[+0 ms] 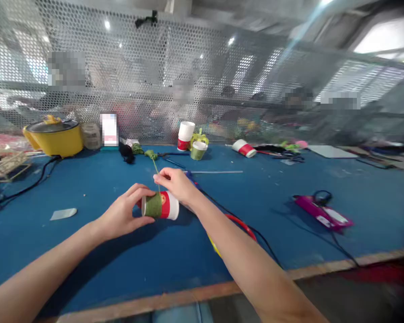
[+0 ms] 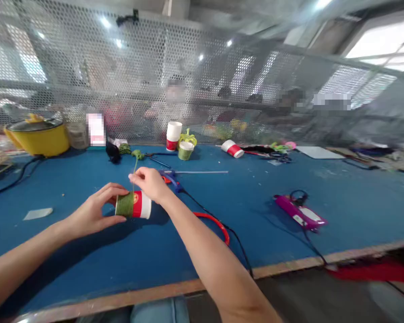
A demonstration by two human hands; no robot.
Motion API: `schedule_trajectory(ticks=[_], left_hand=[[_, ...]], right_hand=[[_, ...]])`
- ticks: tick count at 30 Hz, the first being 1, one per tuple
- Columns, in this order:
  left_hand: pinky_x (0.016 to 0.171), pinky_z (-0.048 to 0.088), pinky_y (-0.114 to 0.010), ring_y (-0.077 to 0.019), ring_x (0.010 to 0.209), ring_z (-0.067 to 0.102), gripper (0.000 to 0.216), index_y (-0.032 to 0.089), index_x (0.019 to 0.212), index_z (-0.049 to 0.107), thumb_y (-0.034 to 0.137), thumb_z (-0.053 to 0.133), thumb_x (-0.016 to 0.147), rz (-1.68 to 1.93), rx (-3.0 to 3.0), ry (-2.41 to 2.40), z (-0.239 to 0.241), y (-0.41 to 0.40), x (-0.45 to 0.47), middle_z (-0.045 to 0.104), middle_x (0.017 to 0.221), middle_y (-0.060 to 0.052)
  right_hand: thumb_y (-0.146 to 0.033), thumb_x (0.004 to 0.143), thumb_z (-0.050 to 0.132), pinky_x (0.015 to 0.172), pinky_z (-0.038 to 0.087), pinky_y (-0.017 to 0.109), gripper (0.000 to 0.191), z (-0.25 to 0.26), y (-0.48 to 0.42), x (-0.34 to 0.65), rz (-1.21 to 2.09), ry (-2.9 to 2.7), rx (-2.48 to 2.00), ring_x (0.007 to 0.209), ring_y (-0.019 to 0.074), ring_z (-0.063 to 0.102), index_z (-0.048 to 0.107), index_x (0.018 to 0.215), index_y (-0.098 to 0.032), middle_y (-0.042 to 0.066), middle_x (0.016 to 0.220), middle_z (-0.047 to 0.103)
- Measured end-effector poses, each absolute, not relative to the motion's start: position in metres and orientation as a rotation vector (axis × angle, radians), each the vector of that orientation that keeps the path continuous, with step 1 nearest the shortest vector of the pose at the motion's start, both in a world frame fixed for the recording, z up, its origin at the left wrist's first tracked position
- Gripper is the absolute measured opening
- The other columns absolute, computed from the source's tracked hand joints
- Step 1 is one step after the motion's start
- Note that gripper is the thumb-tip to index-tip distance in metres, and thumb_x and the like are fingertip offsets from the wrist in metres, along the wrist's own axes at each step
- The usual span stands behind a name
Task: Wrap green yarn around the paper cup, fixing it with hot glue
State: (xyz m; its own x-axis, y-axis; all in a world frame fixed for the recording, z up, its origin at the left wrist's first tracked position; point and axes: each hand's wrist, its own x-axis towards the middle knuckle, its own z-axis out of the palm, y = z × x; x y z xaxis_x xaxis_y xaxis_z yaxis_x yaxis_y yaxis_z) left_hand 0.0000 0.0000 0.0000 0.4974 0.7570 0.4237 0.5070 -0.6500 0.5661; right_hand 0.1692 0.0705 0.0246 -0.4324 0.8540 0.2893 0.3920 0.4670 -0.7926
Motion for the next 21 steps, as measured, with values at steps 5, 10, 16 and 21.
schedule_trajectory(ticks=[5,10,16,21], left_hand=[[0.078,0.05,-0.034,-0.0207,0.098,0.051,0.04,0.02,0.111,0.042,0.024,0.061,0.076,0.958,2.439,1.052,-0.003,-0.001,-0.002,0.044,0.114,-0.01],[0.084,0.048,-0.037,-0.022,0.104,0.048,0.038,0.022,0.111,0.042,0.018,0.059,0.077,0.996,2.515,1.052,-0.007,0.002,-0.003,0.044,0.114,-0.009],[0.089,0.045,-0.04,-0.0234,0.107,0.046,0.038,0.021,0.11,0.042,0.013,0.057,0.076,0.983,2.509,1.134,-0.015,0.008,-0.005,0.042,0.114,-0.01],[0.089,0.045,-0.04,-0.024,0.106,0.048,0.038,0.022,0.11,0.043,0.024,0.06,0.076,0.974,2.453,1.118,-0.014,0.009,-0.006,0.044,0.113,-0.01]], right_hand=[[-0.032,0.077,0.051,0.057,0.036,0.023,0.022,0.023,0.07,0.17,0.856,-2.034,-1.044,0.057,0.0105,0.047,0.054,0.065,-0.014,0.001,0.061,0.057],[-0.031,0.076,0.053,0.054,0.034,0.023,0.022,0.019,0.07,0.167,0.801,-2.056,-1.108,0.054,0.0099,0.044,0.053,0.062,-0.014,-0.001,0.057,0.053],[-0.028,0.076,0.054,0.053,0.031,0.021,0.021,0.011,0.072,0.162,0.739,-2.088,-1.156,0.054,0.0091,0.042,0.051,0.06,-0.015,-0.003,0.056,0.05],[-0.028,0.076,0.054,0.052,0.03,0.021,0.023,0.006,0.074,0.16,0.745,-2.073,-1.172,0.052,0.0084,0.04,0.05,0.057,-0.015,-0.004,0.053,0.046]])
